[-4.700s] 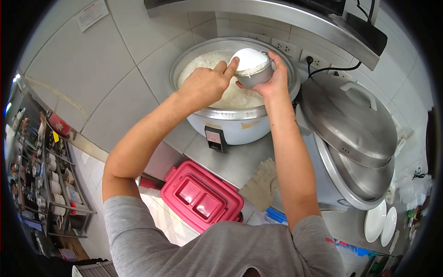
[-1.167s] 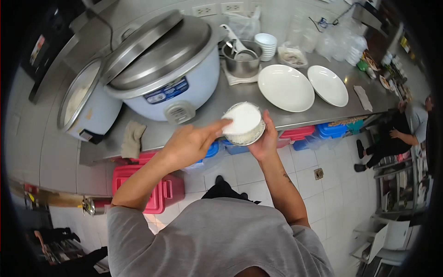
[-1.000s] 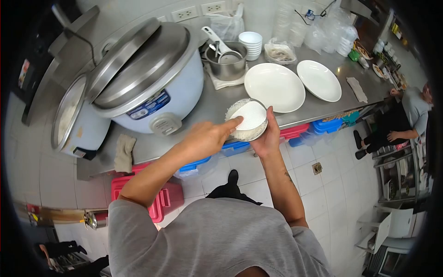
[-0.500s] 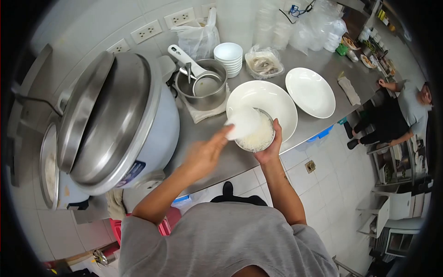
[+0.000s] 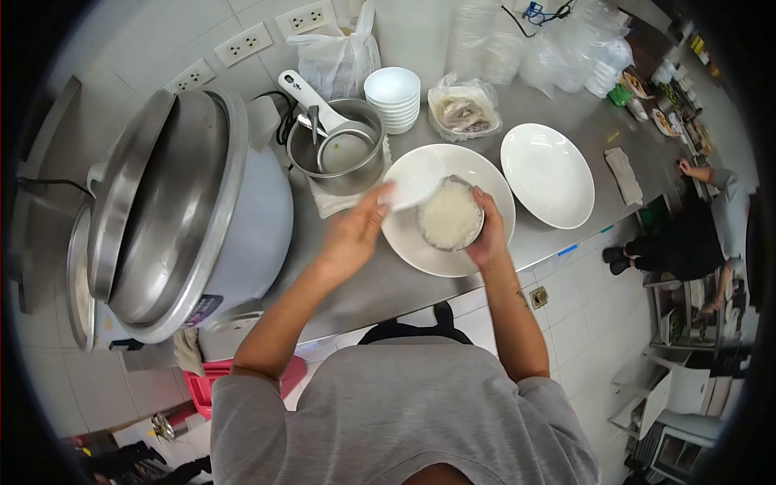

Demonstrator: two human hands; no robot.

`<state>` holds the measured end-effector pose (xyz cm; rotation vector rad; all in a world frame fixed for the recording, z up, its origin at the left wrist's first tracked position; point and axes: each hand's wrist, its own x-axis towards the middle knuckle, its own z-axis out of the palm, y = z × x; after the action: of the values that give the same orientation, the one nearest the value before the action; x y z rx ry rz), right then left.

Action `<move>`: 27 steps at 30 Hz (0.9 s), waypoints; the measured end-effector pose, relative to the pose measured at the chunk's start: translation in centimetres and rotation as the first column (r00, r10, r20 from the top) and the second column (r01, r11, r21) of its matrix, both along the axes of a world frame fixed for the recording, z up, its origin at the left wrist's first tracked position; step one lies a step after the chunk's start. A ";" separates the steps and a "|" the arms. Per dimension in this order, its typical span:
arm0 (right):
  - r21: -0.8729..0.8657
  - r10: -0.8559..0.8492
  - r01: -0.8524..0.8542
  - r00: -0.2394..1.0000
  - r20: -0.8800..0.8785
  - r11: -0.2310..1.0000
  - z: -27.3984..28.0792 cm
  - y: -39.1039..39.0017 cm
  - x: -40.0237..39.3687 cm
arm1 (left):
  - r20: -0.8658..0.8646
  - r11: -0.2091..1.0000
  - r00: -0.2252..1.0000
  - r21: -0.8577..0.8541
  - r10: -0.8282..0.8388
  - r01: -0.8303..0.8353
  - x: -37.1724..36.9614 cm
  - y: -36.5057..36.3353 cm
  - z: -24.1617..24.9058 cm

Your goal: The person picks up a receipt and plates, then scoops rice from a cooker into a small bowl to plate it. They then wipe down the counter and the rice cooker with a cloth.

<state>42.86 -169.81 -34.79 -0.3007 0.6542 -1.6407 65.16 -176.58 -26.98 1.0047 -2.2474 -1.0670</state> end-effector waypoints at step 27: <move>-0.103 -0.367 -0.458 -0.536 -0.760 0.883 -0.3 1.4 -7.6 | 0.530 0.968 0.820 0.228 -0.214 0.105 -13.4 -4.9 -7.1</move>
<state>35.28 -168.42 -35.10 -2.6149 1.5205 -0.6791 51.71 -181.53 -34.08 1.3656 -2.7734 -1.1945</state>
